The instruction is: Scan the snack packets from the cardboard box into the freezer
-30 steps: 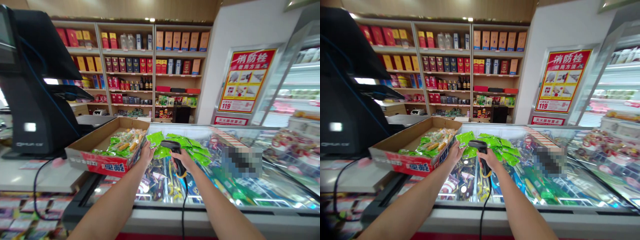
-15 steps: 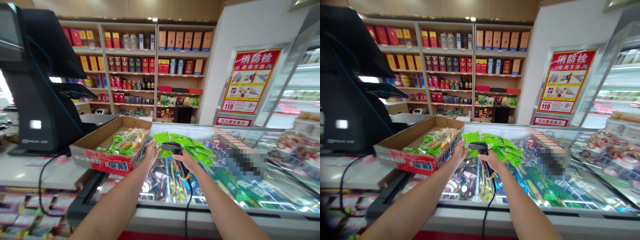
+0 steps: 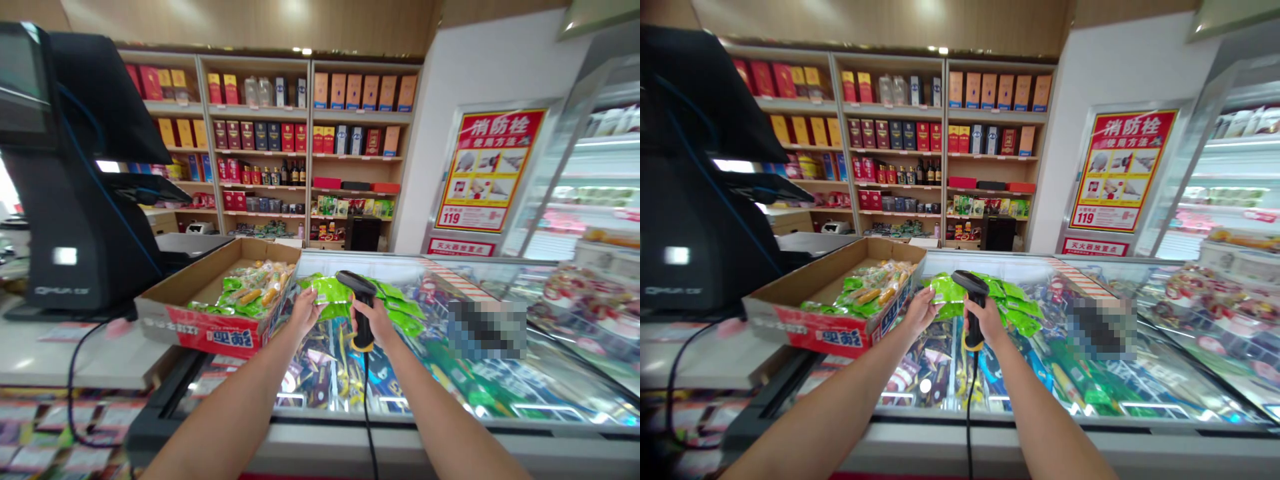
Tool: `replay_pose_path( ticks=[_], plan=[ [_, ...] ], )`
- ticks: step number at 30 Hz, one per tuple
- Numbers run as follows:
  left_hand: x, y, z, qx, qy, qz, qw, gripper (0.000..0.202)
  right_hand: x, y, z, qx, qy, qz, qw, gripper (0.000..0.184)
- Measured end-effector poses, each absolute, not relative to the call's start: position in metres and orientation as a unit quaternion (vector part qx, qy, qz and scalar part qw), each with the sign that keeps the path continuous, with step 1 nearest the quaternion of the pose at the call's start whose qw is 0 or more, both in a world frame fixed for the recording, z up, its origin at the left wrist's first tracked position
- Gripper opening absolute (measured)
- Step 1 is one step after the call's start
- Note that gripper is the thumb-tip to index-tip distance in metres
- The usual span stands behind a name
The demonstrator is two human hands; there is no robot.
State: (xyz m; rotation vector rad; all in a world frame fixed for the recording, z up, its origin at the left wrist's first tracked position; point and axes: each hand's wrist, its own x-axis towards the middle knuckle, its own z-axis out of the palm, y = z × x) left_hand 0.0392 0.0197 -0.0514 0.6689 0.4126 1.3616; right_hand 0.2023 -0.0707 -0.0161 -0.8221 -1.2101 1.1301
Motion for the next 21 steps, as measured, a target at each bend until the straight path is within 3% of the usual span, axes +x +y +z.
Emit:
replay_pose_path(
  ticks=[8, 14, 17, 21],
  plan=[
    [0.045, 0.017, -0.063, 0.447, 0.248, 0.562, 0.651, 0.014, 0.201, -0.073, -0.017, -0.338, -0.514, 0.48, 0.625, 0.036],
    [0.044, 0.011, -0.062, 0.633, 0.38, 0.611, 0.287, 0.054, 0.203, -0.068, -0.021, -0.333, -0.493, 0.479, 0.645, 0.038],
    [0.041, -0.003, -0.044, 0.664, 0.403, 0.608, 0.162, 0.049, 0.202, -0.069, -0.021, -0.333, -0.486, 0.484, 0.647, 0.037],
    [0.01, -0.008, 0.023, 0.671, 0.403, 0.609, 0.127, 0.027, 0.2, -0.071, -0.02, -0.333, -0.477, 0.484, 0.654, 0.036]
  ],
)
